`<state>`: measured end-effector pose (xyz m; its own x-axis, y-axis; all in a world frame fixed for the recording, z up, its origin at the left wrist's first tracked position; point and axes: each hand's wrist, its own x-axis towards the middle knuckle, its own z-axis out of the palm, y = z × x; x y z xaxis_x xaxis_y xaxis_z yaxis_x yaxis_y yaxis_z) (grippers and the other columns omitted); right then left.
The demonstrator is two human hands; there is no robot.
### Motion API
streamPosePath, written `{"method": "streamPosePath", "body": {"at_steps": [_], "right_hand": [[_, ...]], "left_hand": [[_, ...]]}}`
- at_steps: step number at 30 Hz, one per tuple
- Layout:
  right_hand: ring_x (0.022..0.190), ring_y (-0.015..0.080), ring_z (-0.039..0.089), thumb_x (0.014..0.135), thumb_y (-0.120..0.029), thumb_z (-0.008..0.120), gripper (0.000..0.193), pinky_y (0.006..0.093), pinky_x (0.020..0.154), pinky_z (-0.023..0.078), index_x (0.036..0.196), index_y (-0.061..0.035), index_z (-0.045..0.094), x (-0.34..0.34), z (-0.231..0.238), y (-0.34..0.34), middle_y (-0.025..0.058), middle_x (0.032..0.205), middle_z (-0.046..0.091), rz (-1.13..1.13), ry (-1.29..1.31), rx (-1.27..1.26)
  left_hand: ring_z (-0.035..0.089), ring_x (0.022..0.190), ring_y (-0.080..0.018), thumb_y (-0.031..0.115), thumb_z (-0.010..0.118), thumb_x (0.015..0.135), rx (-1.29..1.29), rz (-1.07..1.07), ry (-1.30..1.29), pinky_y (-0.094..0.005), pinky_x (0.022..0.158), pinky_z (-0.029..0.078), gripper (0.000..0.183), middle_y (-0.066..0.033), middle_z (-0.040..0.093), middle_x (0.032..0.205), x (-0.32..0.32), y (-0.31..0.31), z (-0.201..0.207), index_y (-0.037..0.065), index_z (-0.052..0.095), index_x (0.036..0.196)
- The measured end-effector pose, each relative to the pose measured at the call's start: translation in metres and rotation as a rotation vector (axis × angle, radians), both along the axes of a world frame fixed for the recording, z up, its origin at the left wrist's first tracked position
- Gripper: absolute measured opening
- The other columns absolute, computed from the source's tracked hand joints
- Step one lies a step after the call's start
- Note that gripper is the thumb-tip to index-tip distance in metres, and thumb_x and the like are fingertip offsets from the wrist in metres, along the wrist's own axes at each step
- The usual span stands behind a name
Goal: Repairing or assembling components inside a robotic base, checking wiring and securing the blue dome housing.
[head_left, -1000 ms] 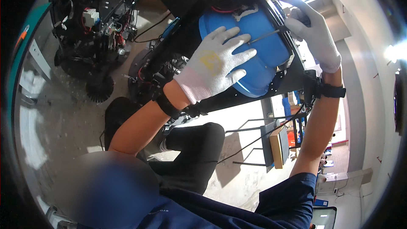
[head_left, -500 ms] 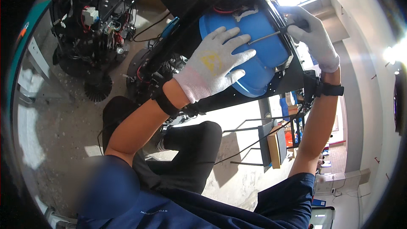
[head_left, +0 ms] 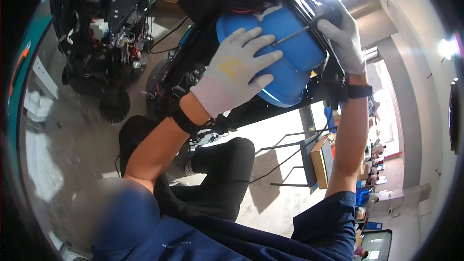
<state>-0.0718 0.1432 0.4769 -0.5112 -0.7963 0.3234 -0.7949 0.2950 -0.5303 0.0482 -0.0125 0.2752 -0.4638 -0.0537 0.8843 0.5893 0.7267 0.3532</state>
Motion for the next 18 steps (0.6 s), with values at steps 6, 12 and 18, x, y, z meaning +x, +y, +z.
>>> {"method": "streamPosePath", "body": {"at_steps": [6,12,18], "right_hand": [[0.096,0.0122,0.06,0.083,-0.015,0.065,0.055,0.0263,0.089,0.048,0.136,-0.0033,0.058,0.0,-0.008,-0.002,0.0037,0.104,0.066,-0.016,0.084,-0.031],[0.095,0.0143,0.056,0.079,-0.022,0.076,0.042,0.028,0.087,0.045,0.113,0.0001,0.062,0.004,-0.01,-0.005,0.0065,0.101,0.062,0.098,-0.012,-0.222],[0.068,0.0074,0.052,0.095,-0.035,0.063,0.034,0.0222,0.061,0.042,0.1,-0.0027,0.067,0.009,-0.004,-0.002,-0.0011,0.077,0.06,-0.102,-0.026,-0.092]], "left_hand": [[0.047,0.132,-0.0384,0.02,0.073,0.08,-0.014,0.037,-0.03,-0.0509,0.111,0.037,0.047,-0.0109,0.056,0.139,-0.003,0.002,-0.002,0.016,0.066,0.126],[0.048,0.131,-0.0395,0.019,0.072,0.08,-0.031,0.036,-0.013,-0.0505,0.111,0.036,0.055,-0.0111,0.057,0.139,-0.002,0.002,0.002,0.007,0.059,0.132],[0.05,0.127,-0.0377,0.019,0.072,0.079,-0.015,0.06,-0.008,-0.0501,0.108,0.038,0.051,-0.0101,0.059,0.134,-0.007,0.006,0.003,0.008,0.061,0.127]]}}
